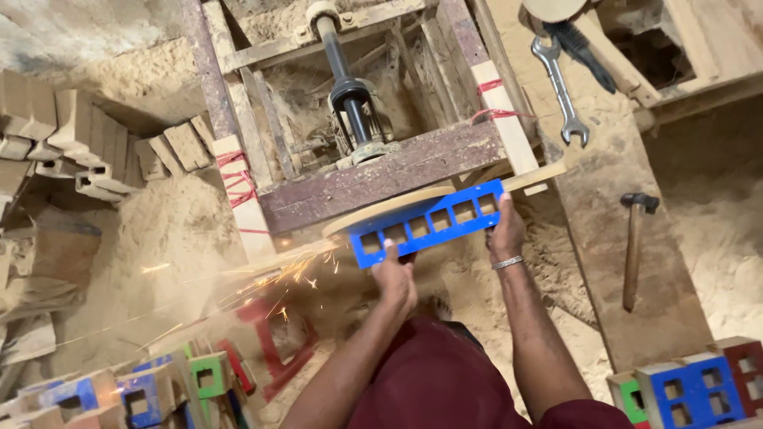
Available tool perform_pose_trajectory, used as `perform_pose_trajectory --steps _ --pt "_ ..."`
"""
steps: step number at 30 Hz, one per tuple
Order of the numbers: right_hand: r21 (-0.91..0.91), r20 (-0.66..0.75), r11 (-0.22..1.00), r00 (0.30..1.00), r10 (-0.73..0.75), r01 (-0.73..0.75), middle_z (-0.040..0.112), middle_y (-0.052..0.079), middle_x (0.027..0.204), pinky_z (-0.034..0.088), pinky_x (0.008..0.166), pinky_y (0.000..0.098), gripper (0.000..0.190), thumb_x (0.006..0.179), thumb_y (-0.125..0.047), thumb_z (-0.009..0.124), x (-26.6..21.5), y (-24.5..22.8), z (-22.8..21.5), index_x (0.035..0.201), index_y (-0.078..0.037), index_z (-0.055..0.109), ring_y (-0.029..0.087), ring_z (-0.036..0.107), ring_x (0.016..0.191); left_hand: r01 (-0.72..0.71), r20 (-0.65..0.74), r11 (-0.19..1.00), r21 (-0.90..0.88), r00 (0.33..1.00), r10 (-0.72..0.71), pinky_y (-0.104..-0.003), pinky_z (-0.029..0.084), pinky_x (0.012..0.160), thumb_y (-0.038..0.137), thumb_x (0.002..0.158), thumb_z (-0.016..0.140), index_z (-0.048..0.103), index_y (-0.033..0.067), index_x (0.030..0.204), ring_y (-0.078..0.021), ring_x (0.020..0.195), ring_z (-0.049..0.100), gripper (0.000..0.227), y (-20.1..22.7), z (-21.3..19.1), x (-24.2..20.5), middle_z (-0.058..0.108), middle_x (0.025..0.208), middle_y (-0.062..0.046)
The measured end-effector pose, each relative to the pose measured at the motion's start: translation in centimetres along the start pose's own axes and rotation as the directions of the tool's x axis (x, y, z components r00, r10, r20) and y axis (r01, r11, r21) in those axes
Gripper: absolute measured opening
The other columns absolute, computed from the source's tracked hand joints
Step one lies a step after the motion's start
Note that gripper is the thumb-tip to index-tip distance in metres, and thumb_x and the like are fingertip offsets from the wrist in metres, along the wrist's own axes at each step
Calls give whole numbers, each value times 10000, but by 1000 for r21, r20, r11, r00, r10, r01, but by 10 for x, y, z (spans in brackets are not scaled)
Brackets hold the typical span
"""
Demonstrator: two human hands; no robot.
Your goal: The person sands the edges and surfaces of small, colorful wooden blocks using a rotating sanding machine. They handle the blocks one at a time, turning them to sand different sides, and place the finished pieces into a stack.
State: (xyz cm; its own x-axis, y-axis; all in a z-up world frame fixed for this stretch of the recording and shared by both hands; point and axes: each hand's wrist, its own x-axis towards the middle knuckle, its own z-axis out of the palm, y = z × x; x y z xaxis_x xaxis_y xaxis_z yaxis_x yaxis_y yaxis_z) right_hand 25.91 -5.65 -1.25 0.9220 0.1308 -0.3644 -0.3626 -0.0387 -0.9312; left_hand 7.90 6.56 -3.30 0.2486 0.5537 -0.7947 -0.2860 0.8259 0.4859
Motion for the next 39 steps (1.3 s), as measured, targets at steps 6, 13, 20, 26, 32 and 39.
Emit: perform_pose_trajectory --steps 6,13,20,26,32,39 --pt "-82 -41 993 996 78 -82 486 -44 571 263 347 268 519 999 -613 534 46 -15 -51 806 -143 638 84 389 395 -96 -19 995 -3 995 96 -331 472 579 208 1012 675 616 24 1129 -161 743 598 226 -75 43 21 649 940 -46" --pt "-27 26 998 998 60 -59 503 -50 610 267 351 254 490 1025 -639 526 80 -52 -95 875 -180 609 75 397 418 -180 122 960 -215 970 210 -302 544 618 109 966 698 613 61 1119 -149 755 609 181 -127 105 23 642 925 -22" --pt "269 508 946 807 -301 183 669 23 967 475 495 242 555 986 -612 510 -26 -74 -150 1260 -131 555 125 637 708 320 727 938 -137 676 -124 -462 400 1194 145 833 772 602 126 1300 -252 1279 568 498 -39 -16 -83 610 1338 -69" --pt "502 660 860 600 -451 93 646 50 978 506 633 291 738 939 -618 692 -92 -39 -119 1383 -45 554 137 605 768 192 909 970 -152 412 62 -547 299 1299 49 800 905 635 207 1248 -263 1451 467 546 54 -85 -127 540 1496 -36" --pt "379 662 914 648 -377 144 625 7 894 459 535 237 655 937 -680 604 -121 -12 -66 1200 -81 588 81 560 691 116 814 973 -199 573 98 -551 320 1237 76 850 808 620 145 1325 -285 1387 494 516 75 -138 -96 574 1475 -73" --pt "116 500 960 850 165 -255 572 -14 666 288 351 210 420 962 -606 542 -123 17 29 973 -189 592 56 423 421 9 469 958 -288 873 133 -554 531 1021 131 1017 616 601 42 1275 -310 1091 666 273 90 -150 -9 660 1223 -141"
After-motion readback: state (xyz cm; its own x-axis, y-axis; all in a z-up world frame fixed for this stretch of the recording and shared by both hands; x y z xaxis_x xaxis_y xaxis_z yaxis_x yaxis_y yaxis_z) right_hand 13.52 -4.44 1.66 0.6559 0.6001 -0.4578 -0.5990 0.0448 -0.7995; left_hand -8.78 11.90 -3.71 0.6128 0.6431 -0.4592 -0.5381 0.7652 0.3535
